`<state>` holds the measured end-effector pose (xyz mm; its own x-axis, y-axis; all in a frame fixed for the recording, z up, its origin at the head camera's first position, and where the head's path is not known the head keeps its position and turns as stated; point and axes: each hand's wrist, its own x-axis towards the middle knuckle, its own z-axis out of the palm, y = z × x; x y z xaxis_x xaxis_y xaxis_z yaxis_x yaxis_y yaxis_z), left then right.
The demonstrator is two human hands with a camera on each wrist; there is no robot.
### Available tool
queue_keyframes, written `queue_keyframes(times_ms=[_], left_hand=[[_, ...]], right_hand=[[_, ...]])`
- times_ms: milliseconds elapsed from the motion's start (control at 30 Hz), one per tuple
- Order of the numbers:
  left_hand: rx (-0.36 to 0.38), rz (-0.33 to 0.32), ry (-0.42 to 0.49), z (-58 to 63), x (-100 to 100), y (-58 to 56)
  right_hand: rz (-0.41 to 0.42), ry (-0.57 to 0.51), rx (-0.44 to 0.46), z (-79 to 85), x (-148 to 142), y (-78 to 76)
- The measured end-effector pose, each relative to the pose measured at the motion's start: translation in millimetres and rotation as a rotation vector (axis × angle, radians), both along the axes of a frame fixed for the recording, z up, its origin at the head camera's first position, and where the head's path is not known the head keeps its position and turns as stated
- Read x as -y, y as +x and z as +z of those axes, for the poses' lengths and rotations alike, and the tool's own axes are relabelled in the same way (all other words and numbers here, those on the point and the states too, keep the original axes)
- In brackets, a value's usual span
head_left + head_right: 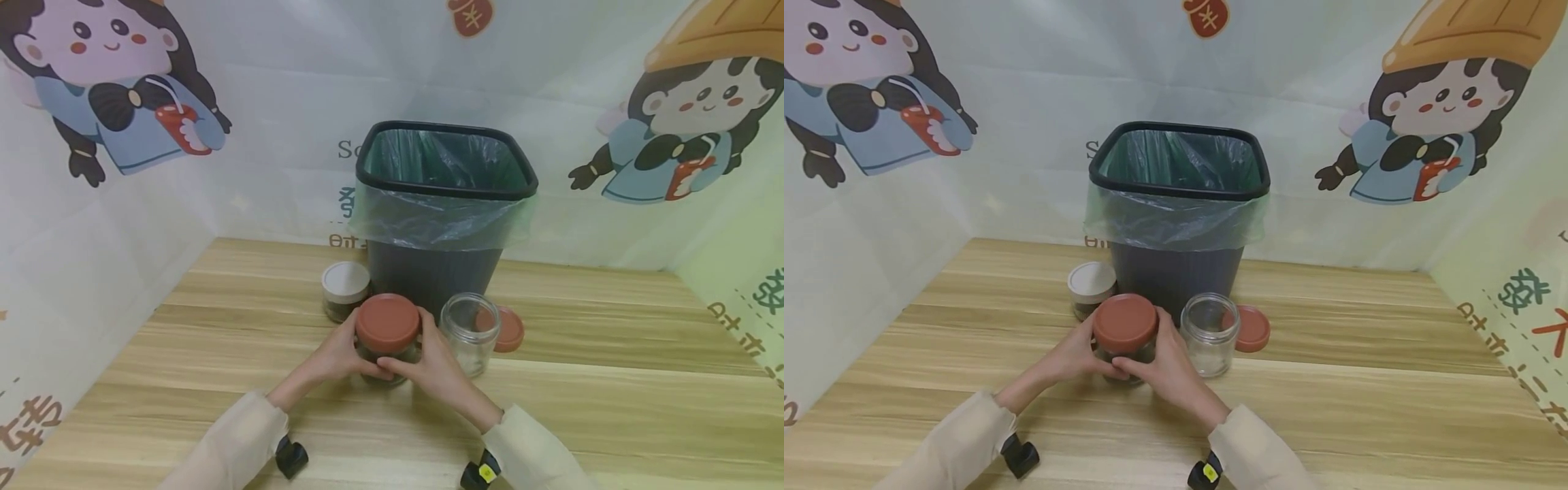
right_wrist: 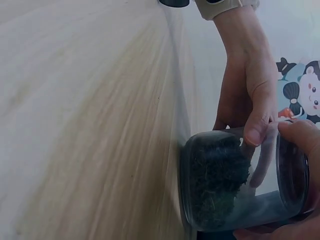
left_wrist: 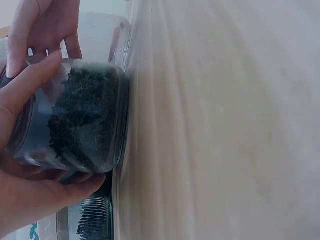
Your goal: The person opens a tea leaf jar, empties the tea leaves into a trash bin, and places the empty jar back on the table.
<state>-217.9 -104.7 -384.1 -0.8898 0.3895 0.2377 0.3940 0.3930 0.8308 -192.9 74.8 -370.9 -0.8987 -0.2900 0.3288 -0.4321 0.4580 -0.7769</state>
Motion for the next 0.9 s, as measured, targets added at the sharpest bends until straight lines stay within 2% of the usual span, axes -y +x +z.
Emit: queue_keyframes(times_ms=[167, 400, 500, 667, 900], left_hand=[[-0.005, -0.077, 0.007, 1.0, 0.8, 2.8], [-0.009, -0.215, 0.028, -0.7, -1.1, 5.5], [0.001, -0.252, 0.041, -1.0, -3.4, 8.6], [0.034, -0.266, 0.054, -0.1, -9.7, 15.0], [0.03, -0.212, 0.05, -0.6, -18.2, 22.3]], right_hand=[[0.014, -0.019, 0.002, 1.8, -1.4, 5.3], [-0.016, 0.023, 0.003, 4.2, -5.3, 15.3], [-0.018, 0.032, -0.015, 5.3, -6.2, 18.9], [-0.036, 0.034, -0.085, 6.1, -6.0, 22.4], [-0.061, 0.049, -0.204, 4.8, -7.2, 23.8]])
